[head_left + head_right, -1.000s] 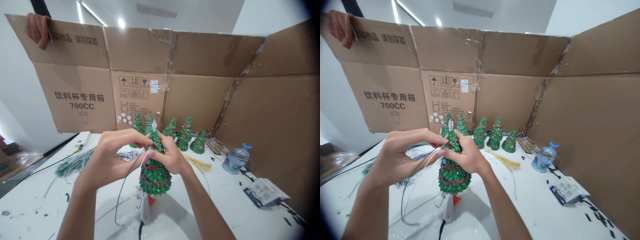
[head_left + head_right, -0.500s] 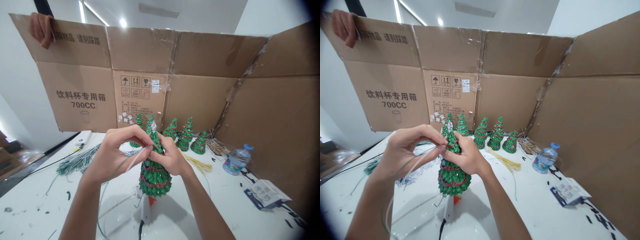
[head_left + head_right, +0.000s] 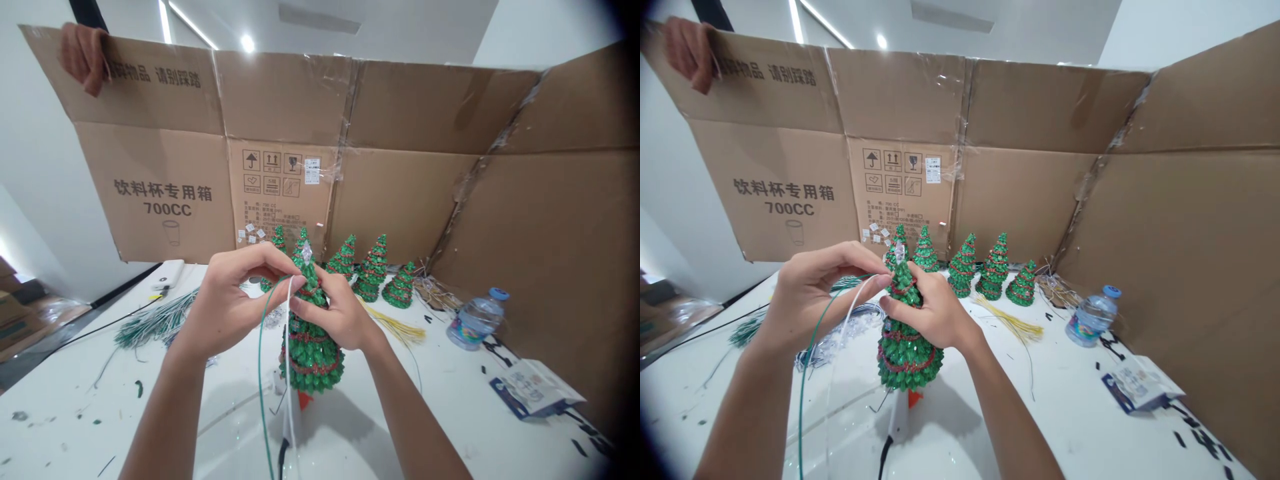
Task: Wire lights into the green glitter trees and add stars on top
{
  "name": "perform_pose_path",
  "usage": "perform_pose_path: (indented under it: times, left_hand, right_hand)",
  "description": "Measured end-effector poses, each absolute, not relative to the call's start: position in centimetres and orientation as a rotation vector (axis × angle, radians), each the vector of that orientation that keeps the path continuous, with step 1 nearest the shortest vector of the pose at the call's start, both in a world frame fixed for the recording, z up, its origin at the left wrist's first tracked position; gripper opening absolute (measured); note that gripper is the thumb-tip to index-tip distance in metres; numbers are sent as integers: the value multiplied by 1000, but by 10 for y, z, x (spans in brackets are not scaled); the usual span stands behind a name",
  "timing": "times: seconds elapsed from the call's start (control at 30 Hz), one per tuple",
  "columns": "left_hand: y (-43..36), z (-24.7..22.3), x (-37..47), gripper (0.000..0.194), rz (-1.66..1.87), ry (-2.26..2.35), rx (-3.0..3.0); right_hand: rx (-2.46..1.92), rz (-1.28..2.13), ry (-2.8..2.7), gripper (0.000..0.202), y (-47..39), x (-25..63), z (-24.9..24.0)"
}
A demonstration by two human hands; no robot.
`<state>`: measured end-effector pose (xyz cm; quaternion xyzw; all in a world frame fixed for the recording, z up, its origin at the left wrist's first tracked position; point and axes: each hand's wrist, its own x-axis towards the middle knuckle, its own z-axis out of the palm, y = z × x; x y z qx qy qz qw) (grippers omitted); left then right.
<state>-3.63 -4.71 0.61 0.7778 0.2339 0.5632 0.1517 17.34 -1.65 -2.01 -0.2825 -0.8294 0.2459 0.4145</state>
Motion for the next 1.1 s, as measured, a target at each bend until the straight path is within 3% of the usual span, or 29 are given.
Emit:
perform_pose_path:
  times: [0.3, 0.67, 0.93, 1.1]
  left_hand:
    - [-43, 4, -31, 7, 1744, 786, 2266]
    - [-49, 9, -33, 13, 1555, 717, 2467]
    - [-42, 5, -28, 4, 1674, 703, 2488]
    - [-41, 6, -27, 4, 1645, 645, 2421]
  right_hand:
    - [-724, 558, -2089, 19, -16, 173, -22]
    - [-704, 600, -2071, 37, -10, 175, -22]
    - [-749, 584, -2073, 19, -15, 173, -19]
    - [-769, 567, -2083, 27, -14, 173, -21]
